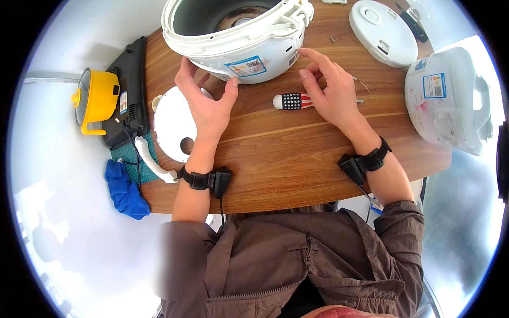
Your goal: The person assembles a white rice cooker by hand, aligning and securing the lid and base with a screwdriver. They handle the cooker's lid, base, and internal components, then fasten screws to complete the assembly.
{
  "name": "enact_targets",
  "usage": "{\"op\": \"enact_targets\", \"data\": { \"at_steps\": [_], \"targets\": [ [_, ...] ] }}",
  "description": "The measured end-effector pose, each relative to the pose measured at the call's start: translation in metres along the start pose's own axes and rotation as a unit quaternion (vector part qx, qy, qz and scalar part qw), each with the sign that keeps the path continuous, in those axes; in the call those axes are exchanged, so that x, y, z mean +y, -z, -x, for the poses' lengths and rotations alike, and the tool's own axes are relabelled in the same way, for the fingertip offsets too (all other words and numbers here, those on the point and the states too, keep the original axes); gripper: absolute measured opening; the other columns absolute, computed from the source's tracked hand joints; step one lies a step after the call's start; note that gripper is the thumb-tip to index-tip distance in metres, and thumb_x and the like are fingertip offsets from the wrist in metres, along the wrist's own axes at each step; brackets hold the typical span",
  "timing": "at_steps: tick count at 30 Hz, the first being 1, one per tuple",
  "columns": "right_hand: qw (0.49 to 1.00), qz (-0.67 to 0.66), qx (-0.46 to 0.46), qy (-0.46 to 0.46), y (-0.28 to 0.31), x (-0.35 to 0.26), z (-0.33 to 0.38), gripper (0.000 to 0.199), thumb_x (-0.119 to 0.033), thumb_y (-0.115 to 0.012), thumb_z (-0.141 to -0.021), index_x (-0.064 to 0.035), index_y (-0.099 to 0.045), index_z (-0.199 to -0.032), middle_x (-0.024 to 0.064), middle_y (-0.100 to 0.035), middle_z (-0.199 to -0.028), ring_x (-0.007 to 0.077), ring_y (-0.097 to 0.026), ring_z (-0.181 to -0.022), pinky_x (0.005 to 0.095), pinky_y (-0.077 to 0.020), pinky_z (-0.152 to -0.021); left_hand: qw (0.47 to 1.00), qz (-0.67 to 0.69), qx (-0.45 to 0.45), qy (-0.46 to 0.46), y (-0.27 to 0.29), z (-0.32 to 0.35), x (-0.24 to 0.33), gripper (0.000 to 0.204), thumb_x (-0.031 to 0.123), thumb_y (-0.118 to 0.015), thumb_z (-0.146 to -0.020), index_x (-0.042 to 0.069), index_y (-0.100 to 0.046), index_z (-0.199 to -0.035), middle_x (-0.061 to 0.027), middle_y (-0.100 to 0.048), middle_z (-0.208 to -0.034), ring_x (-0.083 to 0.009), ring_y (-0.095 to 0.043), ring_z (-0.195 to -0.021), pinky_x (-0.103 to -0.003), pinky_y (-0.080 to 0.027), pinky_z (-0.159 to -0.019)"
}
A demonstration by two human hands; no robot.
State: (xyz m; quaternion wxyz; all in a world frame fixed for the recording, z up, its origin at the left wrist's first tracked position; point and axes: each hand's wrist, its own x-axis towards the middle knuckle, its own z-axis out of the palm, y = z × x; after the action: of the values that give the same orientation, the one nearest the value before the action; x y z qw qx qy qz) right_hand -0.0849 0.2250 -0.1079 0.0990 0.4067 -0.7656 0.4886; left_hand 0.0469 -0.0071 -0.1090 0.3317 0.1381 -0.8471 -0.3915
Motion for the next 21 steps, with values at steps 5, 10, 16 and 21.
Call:
{"op": "enact_targets", "data": {
  "at_steps": [5, 10, 16, 21],
  "targets": [
    [1.0, -0.015, -0.006, -0.015, -0.0013, 0.0021, 0.0003, 0.034, -0.014, -0.07, -0.096, -0.0096, -0.065, -0.129, 0.0021, -0.068, -0.076, 0.0183, -0.065, -0.067, 0.0332, -0.0521, -0.067, 1.0, -0.003, -0.003, -0.001, 0.0014, 0.0001, -0.0005, 0.102, 0.023, -0.084, -0.081, 0.001, -0.021, -0.159, -0.0197, -0.032, -0.147, -0.0354, -0.038, -0.14, -0.051, -0.045, -0.112],
    [1.0, -0.013, -0.01, -0.022, -0.0008, 0.0015, 0.0004, 0.034, -0.014, -0.07, -0.097, -0.0095, -0.064, -0.13, 0.0027, -0.068, -0.077, 0.0184, -0.065, -0.067, 0.0329, -0.052, -0.067, 1.0, -0.007, -0.002, -0.005, 0.0009, -0.0003, -0.0008, 0.102, 0.023, -0.084, -0.082, 0.0, -0.021, -0.159, -0.0199, -0.031, -0.147, -0.0354, -0.037, -0.14, -0.05, -0.045, -0.112],
    [0.999, -0.015, -0.014, -0.027, -0.0007, 0.0016, 0.0001, 0.034, -0.015, -0.069, -0.098, -0.0094, -0.064, -0.131, 0.0029, -0.068, -0.076, 0.0184, -0.064, -0.067, 0.0327, -0.0518, -0.066, 1.0, -0.012, -0.004, -0.003, 0.0011, -0.0005, -0.0003, 0.102, 0.024, -0.083, -0.082, -0.001, -0.021, -0.159, -0.02, -0.032, -0.147, -0.035, -0.037, -0.14, -0.05, -0.046, -0.111],
    [1.0, -0.015, -0.011, -0.022, -0.0008, 0.0007, -0.0004, 0.034, -0.014, -0.069, -0.098, -0.0092, -0.064, -0.13, 0.0026, -0.068, -0.077, 0.0184, -0.064, -0.067, 0.0328, -0.0519, -0.066, 1.0, -0.008, -0.002, -0.003, 0.0018, -0.0007, -0.0016, 0.102, 0.025, -0.084, -0.082, 0.0, -0.021, -0.159, -0.0197, -0.032, -0.147, -0.0342, -0.038, -0.139, -0.05, -0.046, -0.111]
  ]
}}
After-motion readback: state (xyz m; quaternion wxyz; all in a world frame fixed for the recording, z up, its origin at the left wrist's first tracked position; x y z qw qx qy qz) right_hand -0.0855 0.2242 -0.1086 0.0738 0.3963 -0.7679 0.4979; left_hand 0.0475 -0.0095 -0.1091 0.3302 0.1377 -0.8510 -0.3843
